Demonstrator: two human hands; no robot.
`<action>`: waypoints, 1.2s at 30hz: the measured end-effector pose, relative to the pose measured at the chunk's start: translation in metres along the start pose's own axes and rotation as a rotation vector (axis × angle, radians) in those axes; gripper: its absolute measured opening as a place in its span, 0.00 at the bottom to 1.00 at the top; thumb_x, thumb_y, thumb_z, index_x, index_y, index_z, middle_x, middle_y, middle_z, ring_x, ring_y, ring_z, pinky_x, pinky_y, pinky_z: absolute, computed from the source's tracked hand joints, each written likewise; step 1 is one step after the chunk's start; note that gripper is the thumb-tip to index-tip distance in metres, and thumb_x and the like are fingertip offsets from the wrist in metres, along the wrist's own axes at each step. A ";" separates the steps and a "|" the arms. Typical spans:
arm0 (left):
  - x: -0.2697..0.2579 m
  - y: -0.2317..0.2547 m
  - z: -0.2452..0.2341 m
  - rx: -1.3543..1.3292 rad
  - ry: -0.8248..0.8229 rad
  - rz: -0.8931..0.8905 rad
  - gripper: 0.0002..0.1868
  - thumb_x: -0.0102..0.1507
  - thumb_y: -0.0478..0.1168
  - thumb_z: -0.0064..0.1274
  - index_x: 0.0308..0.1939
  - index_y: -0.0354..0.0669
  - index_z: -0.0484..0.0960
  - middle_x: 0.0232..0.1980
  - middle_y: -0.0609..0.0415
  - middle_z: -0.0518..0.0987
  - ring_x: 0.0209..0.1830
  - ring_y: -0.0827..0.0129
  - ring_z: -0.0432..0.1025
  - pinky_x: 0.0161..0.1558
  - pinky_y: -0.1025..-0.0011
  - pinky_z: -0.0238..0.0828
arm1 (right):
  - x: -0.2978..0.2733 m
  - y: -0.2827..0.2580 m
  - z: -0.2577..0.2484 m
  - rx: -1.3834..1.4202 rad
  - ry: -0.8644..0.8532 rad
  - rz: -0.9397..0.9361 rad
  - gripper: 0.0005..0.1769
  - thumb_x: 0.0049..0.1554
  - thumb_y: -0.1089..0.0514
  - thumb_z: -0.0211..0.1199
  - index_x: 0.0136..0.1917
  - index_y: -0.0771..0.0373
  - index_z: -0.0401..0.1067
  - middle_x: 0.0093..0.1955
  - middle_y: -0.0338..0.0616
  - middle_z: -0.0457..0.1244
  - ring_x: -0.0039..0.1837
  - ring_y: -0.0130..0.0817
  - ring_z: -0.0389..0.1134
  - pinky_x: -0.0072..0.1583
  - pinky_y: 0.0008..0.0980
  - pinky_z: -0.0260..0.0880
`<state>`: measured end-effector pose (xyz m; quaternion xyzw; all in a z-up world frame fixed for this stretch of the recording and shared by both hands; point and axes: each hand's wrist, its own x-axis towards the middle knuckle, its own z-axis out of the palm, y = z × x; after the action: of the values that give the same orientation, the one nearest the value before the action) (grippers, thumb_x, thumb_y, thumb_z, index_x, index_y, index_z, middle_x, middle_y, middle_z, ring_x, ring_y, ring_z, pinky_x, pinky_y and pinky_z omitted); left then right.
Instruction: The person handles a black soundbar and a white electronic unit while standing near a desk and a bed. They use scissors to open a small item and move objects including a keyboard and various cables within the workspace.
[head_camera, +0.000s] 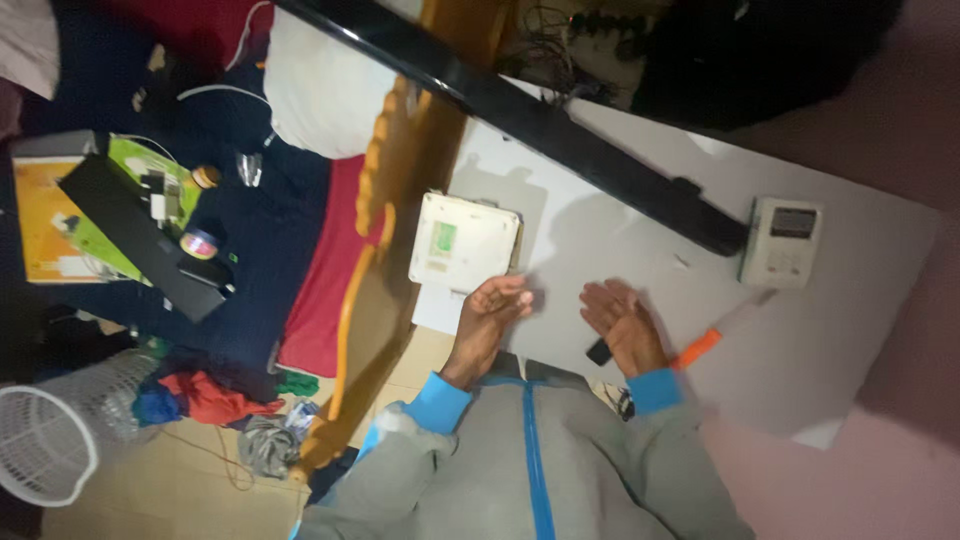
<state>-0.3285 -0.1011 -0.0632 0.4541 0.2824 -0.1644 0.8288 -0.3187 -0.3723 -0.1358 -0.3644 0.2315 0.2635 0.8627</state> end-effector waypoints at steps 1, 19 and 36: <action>-0.008 -0.010 -0.002 -0.004 -0.005 0.003 0.15 0.65 0.25 0.55 0.56 0.36 0.77 0.48 0.55 0.82 0.51 0.72 0.77 0.57 0.67 0.76 | -0.014 0.004 -0.006 -0.057 0.013 -0.001 0.35 0.64 0.41 0.52 0.75 0.66 0.55 0.77 0.65 0.54 0.79 0.59 0.54 0.76 0.56 0.55; -0.154 -0.108 -0.005 -0.089 -0.092 0.018 0.17 0.71 0.38 0.44 0.62 0.38 0.75 0.67 0.46 0.76 0.59 0.62 0.79 0.61 0.65 0.76 | -0.107 0.111 -0.164 -0.393 0.167 -0.090 0.22 0.64 0.51 0.58 0.65 0.68 0.65 0.61 0.63 0.67 0.61 0.52 0.73 0.60 0.47 0.77; -0.279 -0.057 -0.163 -0.094 0.001 0.508 0.20 0.69 0.27 0.38 0.64 0.34 0.75 0.75 0.44 0.71 0.76 0.61 0.65 0.76 0.61 0.59 | -0.101 0.209 0.113 -1.023 -0.420 -0.087 0.17 0.67 0.51 0.55 0.62 0.65 0.70 0.55 0.47 0.70 0.57 0.33 0.74 0.57 0.32 0.75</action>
<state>-0.6298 0.0109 0.0013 0.4714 0.1673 0.0626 0.8637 -0.5020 -0.1923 -0.1111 -0.6857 -0.1183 0.3732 0.6136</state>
